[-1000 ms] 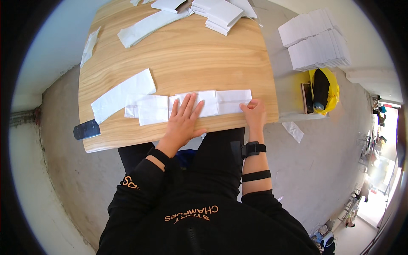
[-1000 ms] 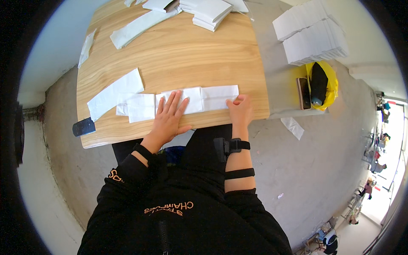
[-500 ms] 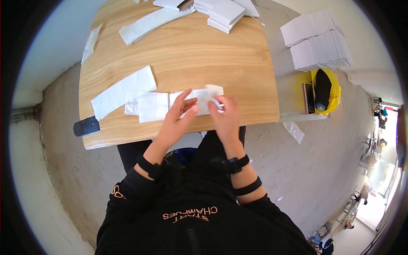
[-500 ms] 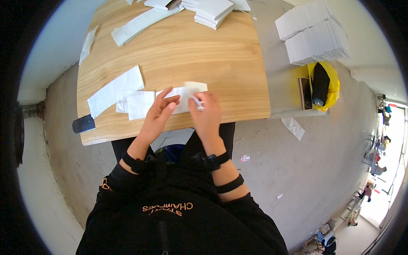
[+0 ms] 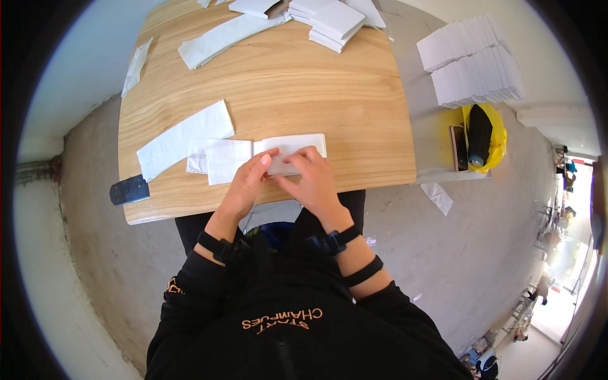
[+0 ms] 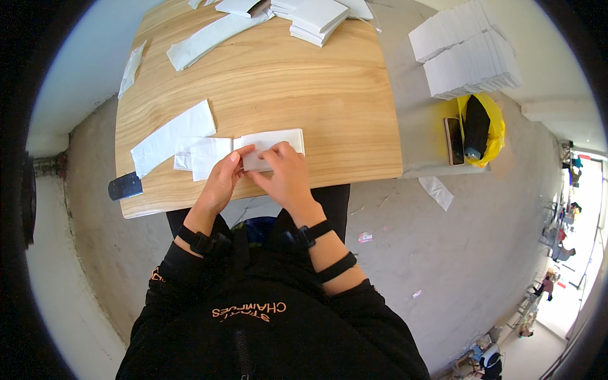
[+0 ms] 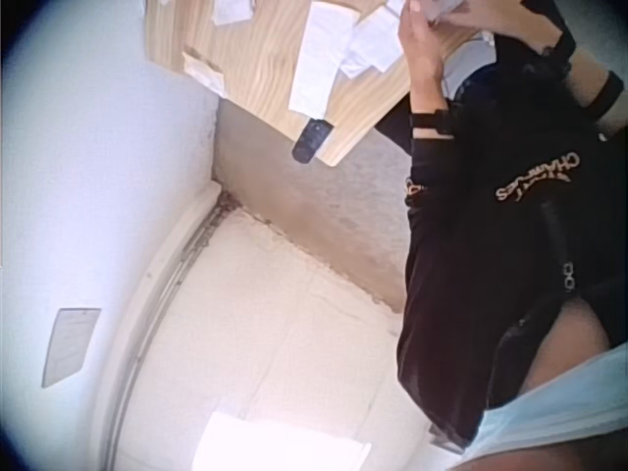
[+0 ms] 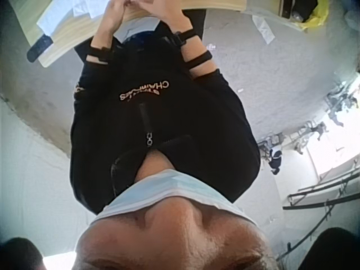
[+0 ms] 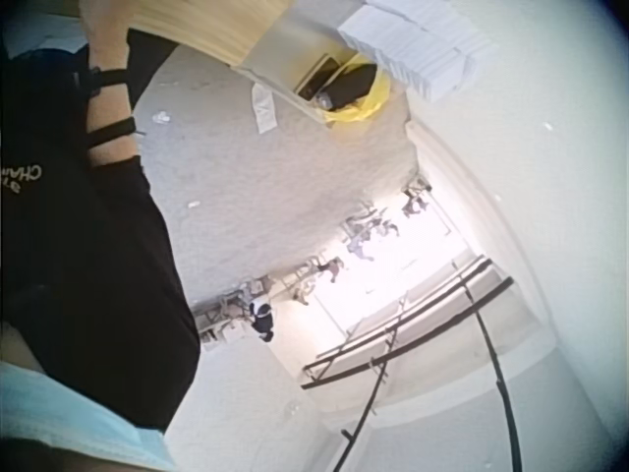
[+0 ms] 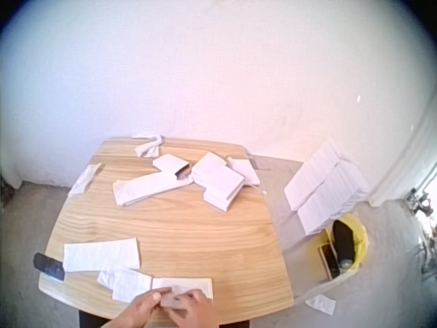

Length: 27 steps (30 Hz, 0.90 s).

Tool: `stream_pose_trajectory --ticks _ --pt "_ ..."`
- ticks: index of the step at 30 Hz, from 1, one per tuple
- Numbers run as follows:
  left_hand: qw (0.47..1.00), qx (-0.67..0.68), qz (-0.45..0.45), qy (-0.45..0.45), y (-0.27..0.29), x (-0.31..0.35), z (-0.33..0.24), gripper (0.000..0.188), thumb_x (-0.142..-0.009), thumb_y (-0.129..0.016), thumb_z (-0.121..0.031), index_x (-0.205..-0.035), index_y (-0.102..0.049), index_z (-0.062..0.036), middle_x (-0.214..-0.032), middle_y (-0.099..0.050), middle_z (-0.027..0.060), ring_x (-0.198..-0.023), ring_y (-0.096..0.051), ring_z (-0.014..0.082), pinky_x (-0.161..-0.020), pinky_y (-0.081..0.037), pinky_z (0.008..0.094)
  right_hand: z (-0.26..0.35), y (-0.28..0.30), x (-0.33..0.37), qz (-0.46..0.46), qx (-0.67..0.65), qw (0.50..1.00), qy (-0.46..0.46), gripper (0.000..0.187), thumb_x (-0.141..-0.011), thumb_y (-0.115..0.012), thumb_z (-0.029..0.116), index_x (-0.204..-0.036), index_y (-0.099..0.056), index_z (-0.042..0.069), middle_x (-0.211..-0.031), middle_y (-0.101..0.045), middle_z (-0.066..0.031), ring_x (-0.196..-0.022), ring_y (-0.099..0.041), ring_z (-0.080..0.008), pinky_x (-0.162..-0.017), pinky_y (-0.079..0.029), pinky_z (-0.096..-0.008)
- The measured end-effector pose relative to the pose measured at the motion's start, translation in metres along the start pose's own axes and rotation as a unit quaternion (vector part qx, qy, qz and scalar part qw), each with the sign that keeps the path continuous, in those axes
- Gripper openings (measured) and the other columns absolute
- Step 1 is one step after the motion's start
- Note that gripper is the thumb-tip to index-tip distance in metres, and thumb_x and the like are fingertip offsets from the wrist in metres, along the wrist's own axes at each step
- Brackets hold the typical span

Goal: Folding strips of white paper on a wooden table.

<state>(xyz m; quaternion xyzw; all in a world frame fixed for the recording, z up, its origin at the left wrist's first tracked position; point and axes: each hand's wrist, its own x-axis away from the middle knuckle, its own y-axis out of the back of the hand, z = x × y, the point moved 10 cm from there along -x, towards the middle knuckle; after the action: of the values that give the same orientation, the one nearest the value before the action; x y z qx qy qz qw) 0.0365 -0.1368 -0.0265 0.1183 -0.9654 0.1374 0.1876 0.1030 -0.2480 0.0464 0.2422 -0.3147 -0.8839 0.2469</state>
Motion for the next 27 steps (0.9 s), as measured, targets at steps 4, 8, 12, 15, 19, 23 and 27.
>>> stream_pose_trajectory --ticks 4,8,12,15,19,23,27 --pt "0.998 -0.013 -0.05 0.019 0.01 0.001 0.003 0.052 -0.097 -0.052 -0.043 -0.126 -0.059 -0.0013 -0.114 -0.062 0.0045 -0.106 -0.051 0.0119 -0.092 -0.039 0.027 -0.047 0.017 0.012 -0.02 -0.095 0.99 -0.101 0.017 -0.08 -0.07 0.012 -0.095 -0.065 0.005 -0.091 -0.057 -0.0117 -0.085 -0.06 -0.0267 -0.073 -0.048 -0.036" --pt "0.997 -0.016 -0.066 0.028 0.005 0.003 -0.005 0.046 -0.099 -0.05 -0.038 -0.125 -0.06 -0.0014 -0.108 -0.059 0.0003 -0.092 -0.047 0.0088 -0.084 -0.039 0.0242 -0.081 0.034 0.018 -0.06 -0.075 0.982 -0.164 0.017 -0.082 -0.067 0.009 -0.099 -0.065 0.007 -0.092 -0.057 -0.0118 -0.085 -0.06 -0.0255 -0.072 -0.048 -0.0358" --pt "0.997 -0.033 -0.048 0.041 0.006 0.002 0.004 0.051 -0.095 -0.059 -0.036 -0.129 -0.055 0.0019 -0.117 -0.062 0.0058 -0.106 -0.052 0.0117 -0.093 -0.04 0.0264 -0.075 0.027 0.01 -0.023 -0.033 0.99 -0.136 0.025 -0.082 -0.065 0.006 -0.107 -0.065 0.01 -0.095 -0.057 -0.0121 -0.086 -0.06 -0.0255 -0.072 -0.048 -0.0359" --pt "0.997 -0.044 -0.046 0.038 0.002 0.0 0.003 0.051 -0.094 -0.061 -0.033 -0.13 -0.053 0.0035 -0.119 -0.061 0.0079 -0.109 -0.052 0.0131 -0.096 -0.04 0.0271 -0.081 0.02 0.009 -0.015 -0.02 0.99 -0.138 0.028 -0.082 -0.064 0.005 -0.11 -0.066 0.012 -0.097 -0.056 -0.0121 -0.087 -0.059 -0.027 -0.073 -0.048 -0.0366" --pt "0.997 -0.045 -0.041 0.038 0.0 -0.001 0.003 0.051 -0.094 -0.061 -0.032 -0.13 -0.052 0.0041 -0.121 -0.059 0.0102 -0.113 -0.052 0.0148 -0.099 -0.039 0.0283 -0.091 0.015 0.011 -0.019 0.001 0.986 -0.163 0.03 -0.081 -0.064 0.005 -0.11 -0.066 0.014 -0.1 -0.054 -0.0119 -0.089 -0.059 -0.0295 -0.074 -0.048 -0.0383" --pt "0.996 -0.061 -0.051 0.047 0.012 0.0 0.01 0.05 -0.094 -0.061 -0.031 -0.129 -0.053 0.0036 -0.119 -0.06 0.0103 -0.112 -0.053 0.0156 -0.097 -0.04 0.0287 -0.09 0.012 0.01 -0.017 0.009 0.987 -0.161 0.031 -0.08 -0.064 0.005 -0.11 -0.066 0.014 -0.1 -0.054 -0.0117 -0.089 -0.059 -0.0297 -0.073 -0.049 -0.0388" --pt "0.95 -0.287 -0.121 -0.041 0.02 0.008 -0.018 0.051 -0.087 -0.068 -0.026 -0.127 -0.054 0.0013 -0.122 -0.057 0.015 -0.108 -0.056 0.0242 -0.095 -0.043 0.0332 -0.092 0.014 0.01 -0.017 0.015 0.985 -0.169 0.032 -0.08 -0.063 0.004 -0.11 -0.066 0.014 -0.1 -0.054 -0.012 -0.089 -0.059 -0.0303 -0.073 -0.049 -0.0393"
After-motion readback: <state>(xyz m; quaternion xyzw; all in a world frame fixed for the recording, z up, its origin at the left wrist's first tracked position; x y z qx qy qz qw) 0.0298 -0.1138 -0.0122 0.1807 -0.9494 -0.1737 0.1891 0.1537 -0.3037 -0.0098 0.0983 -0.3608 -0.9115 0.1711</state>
